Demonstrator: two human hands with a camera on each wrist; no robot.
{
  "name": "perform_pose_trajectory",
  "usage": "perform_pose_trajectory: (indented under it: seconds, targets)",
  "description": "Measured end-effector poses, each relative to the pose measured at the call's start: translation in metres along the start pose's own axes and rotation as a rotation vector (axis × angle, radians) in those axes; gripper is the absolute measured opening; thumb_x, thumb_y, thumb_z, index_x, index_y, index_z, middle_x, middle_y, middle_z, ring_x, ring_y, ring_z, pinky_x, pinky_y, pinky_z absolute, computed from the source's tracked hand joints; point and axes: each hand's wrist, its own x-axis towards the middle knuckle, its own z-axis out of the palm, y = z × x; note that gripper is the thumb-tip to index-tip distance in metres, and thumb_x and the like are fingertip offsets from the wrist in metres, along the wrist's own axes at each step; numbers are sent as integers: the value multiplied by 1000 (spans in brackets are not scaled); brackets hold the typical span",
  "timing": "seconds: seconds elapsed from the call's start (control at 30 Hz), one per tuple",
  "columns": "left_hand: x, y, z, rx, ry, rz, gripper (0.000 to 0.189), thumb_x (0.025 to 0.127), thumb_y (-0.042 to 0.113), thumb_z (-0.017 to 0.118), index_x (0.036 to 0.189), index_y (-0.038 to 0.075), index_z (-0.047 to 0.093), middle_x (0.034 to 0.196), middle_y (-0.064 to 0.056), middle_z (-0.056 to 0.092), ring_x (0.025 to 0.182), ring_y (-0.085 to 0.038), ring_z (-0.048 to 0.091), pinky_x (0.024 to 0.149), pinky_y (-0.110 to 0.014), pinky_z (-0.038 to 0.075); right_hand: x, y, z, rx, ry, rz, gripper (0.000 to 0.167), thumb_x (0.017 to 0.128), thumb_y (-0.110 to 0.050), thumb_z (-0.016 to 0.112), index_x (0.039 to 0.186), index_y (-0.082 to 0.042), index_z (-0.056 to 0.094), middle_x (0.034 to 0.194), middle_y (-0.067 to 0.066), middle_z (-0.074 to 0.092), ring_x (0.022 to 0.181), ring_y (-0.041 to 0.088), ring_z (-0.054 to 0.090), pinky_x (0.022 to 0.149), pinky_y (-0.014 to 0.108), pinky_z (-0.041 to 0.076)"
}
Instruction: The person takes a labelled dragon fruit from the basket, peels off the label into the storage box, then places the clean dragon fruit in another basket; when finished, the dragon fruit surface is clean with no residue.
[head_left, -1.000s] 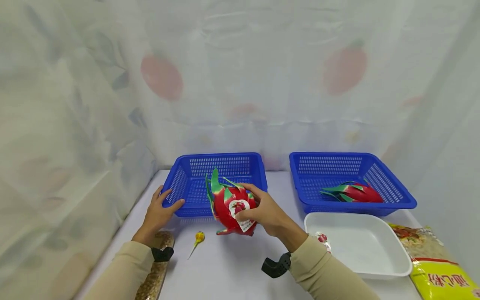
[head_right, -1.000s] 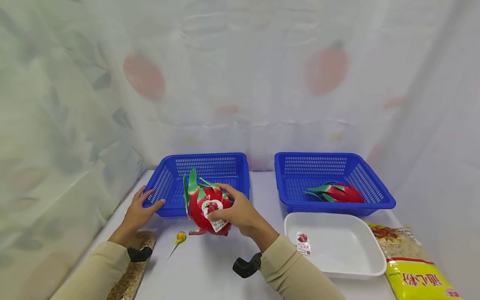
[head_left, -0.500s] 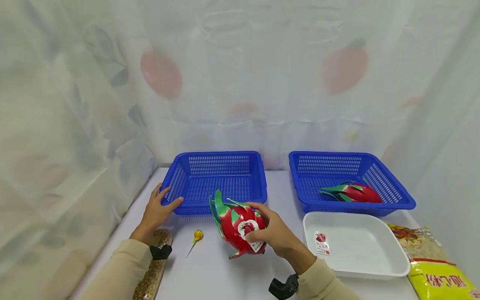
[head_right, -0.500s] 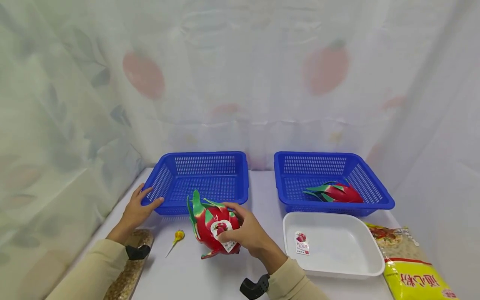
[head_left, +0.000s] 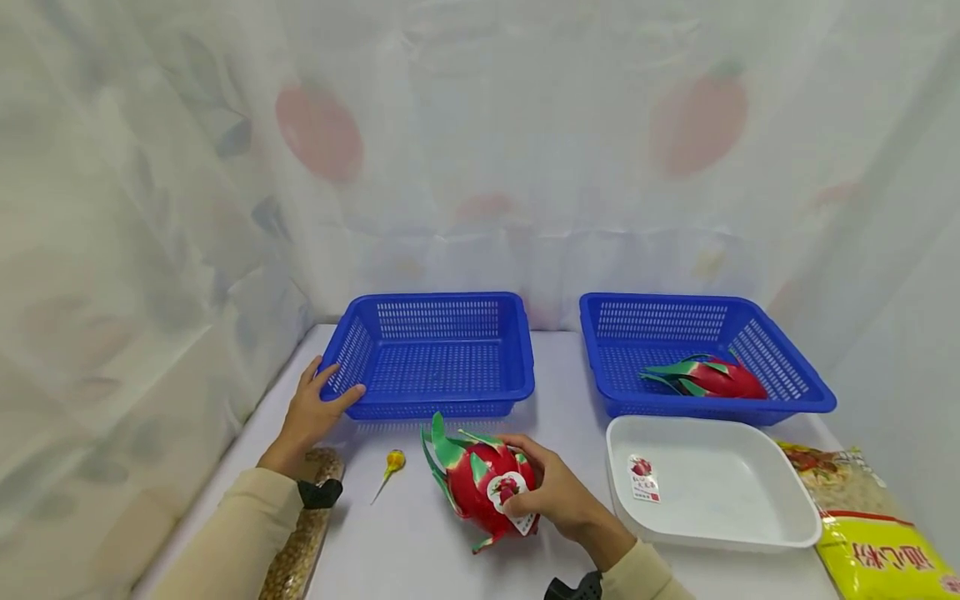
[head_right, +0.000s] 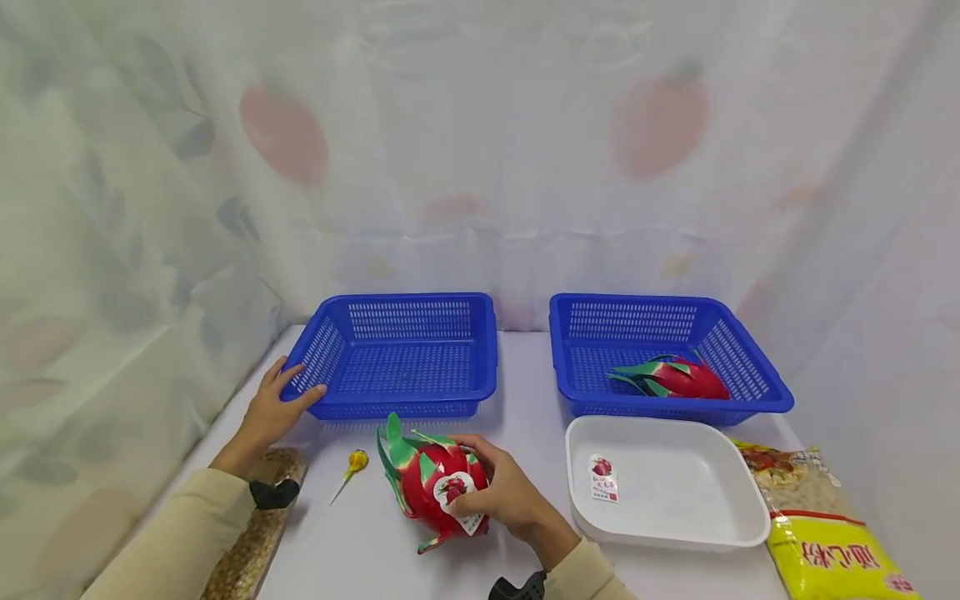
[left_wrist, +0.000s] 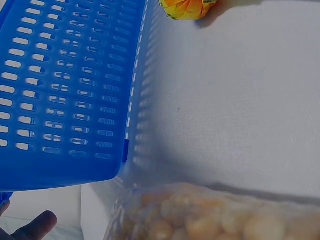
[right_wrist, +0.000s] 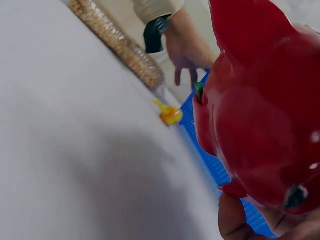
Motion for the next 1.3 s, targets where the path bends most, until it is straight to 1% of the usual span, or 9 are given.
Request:
perform_pose_trajectory:
  seconds: [0.2, 0.33, 0.47, 0.67, 0.77, 0.93, 1.03, 1.2, 1.3]
  targets:
    - [2, -3, 0, -5, 4, 17, 92, 88, 59, 60, 151, 2, 25, 160, -14, -2, 139, -49, 8, 104, -68, 16, -3, 15, -3, -2, 0, 32, 76, 67, 1, 69, 139, -8, 46, 122, 16, 56, 106, 30, 57, 85, 40, 52]
    - [3, -5, 1, 4, 8, 22, 92, 88, 59, 59, 151, 2, 26, 160, -14, -2, 139, -50, 9, 103, -68, 17, -2, 19, -6, -20, -11, 17, 76, 66, 1, 68, 139, -7, 46, 121, 15, 57, 105, 30, 57, 85, 40, 52]
    - [3, -5, 2, 0, 4, 10, 93, 87, 60, 60, 152, 3, 25, 160, -14, -2, 139, -50, 9, 103, -69, 17, -1, 22, -10, -39, -30, 4, 75, 66, 0, 68, 138, -7, 47, 120, 16, 57, 104, 30, 57, 84, 40, 52]
    - [2, -4, 1, -3, 12, 8, 93, 87, 60, 60, 152, 3, 25, 160, -14, -2, 139, -49, 7, 103, -68, 17, 0, 23, -13, -116, -38, 14, 72, 66, -2, 70, 135, -13, 52, 118, 15, 59, 103, 30, 58, 82, 40, 53]
    - [2, -4, 1, 0, 12, 11, 92, 87, 60, 60, 152, 3, 25, 160, -14, -2, 139, -49, 7, 103, -69, 17, 0, 25, -14, -145, -32, 12, 68, 67, -5, 71, 132, -14, 55, 118, 14, 60, 104, 30, 57, 82, 39, 53]
    - [2, -3, 1, 0, 15, 15, 93, 88, 60, 60, 151, 2, 26, 160, -15, -1, 139, -49, 8, 103, -69, 17, 1, 31, -19, -178, 22, -24, 60, 71, -8, 72, 130, -13, 56, 118, 13, 61, 104, 30, 58, 84, 39, 53]
    - [1, -3, 1, 6, 13, 16, 93, 88, 60, 59, 151, 2, 25, 160, -15, -1, 139, -50, 8, 103, -69, 17, 1, 36, -24, -196, 47, -54, 59, 74, -9, 72, 130, -11, 56, 118, 13, 61, 104, 29, 58, 85, 37, 52]
    - [1, -2, -3, 29, -19, 15, 96, 87, 64, 57, 152, 1, 24, 160, -15, -3, 139, -50, 6, 102, -69, 15, 2, 38, -29, -220, 29, -87, 58, 76, -12, 71, 132, -8, 54, 119, 13, 60, 105, 28, 58, 87, 36, 51]
    - [1, -1, -7, 49, -38, 19, 97, 87, 64, 57, 151, 0, 25, 159, -17, -2, 139, -50, 6, 103, -69, 15, 1, 38, -28, -223, 10, -100, 58, 78, -14, 71, 133, -6, 53, 119, 12, 60, 104, 27, 58, 87, 35, 51]
